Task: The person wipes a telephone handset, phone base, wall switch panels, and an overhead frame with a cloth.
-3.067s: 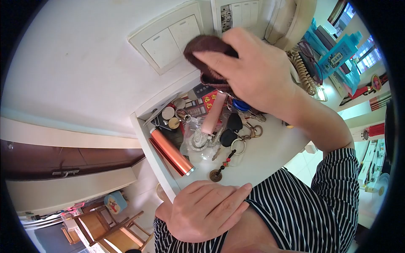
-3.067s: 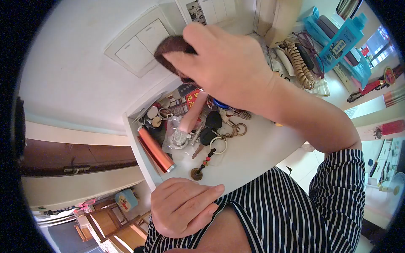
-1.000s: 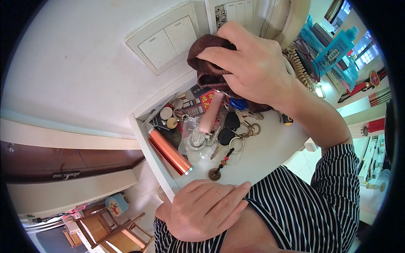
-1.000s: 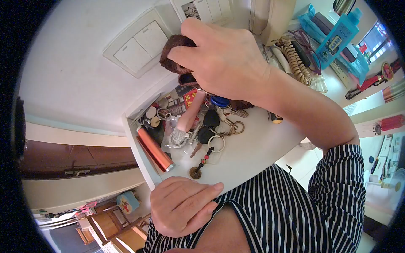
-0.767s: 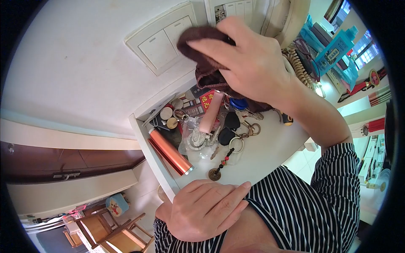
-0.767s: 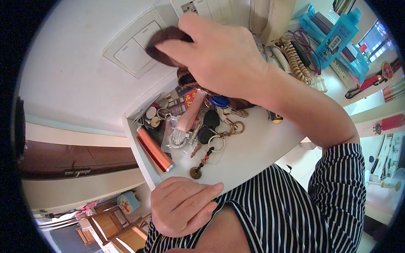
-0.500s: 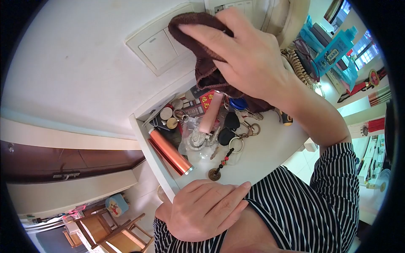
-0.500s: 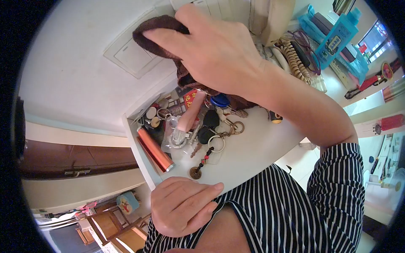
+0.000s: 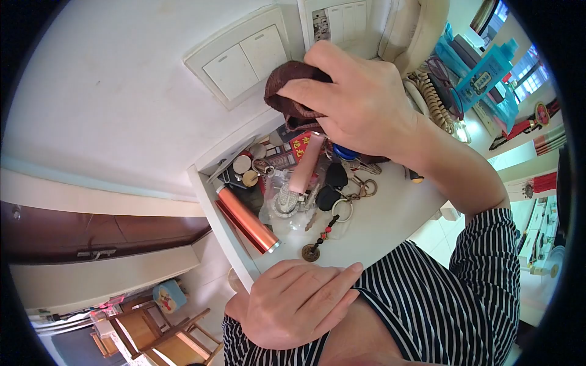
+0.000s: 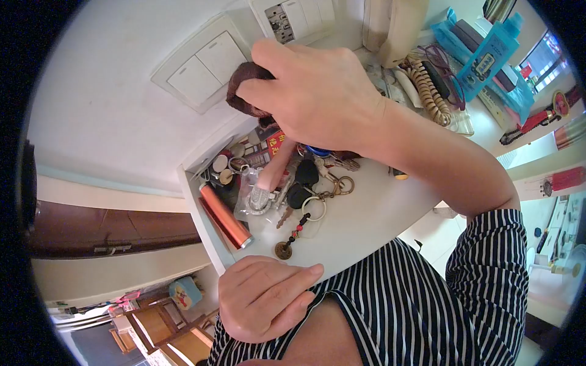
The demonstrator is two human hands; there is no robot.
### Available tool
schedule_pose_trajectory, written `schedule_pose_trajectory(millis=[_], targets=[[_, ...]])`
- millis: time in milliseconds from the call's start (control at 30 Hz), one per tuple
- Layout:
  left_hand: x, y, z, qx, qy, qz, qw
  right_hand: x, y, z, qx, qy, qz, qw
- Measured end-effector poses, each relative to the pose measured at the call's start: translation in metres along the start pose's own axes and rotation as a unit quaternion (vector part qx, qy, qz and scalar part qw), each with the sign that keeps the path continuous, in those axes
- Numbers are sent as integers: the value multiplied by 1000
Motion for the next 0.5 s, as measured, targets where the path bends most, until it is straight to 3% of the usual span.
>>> schedule_pose_trajectory(millis=[167,233,300,367,433,500], targets=[[-1,0,1,-1,6,3,1000,2,-15,-6,102,3,10,995],[-1,1,1,-1,5,4,1000,1,-8,-2,81,10,3,997],[-1,0,1,0,3,3,1000,-3,1,3,-43,3,-8,999],[0,0,0,1,1,3,1000,-3,-2,4,-48,-11,-9,999],[0,-2,0,-4,7,1,1000,-3,-10,-5,71,-9,-12,997],[0,-2,0,-4,8,0,1000,0,-14,-3,76,1,-12,997]])
Point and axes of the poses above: each hand's wrist, its own y-axis away from the middle knuckle, its own z-axis out of the palm, x = y × z, the point moved 4 cm from there along -y, towards the middle knuckle, and after that the axes turned 1 degree about x, right-handed, at the moved point
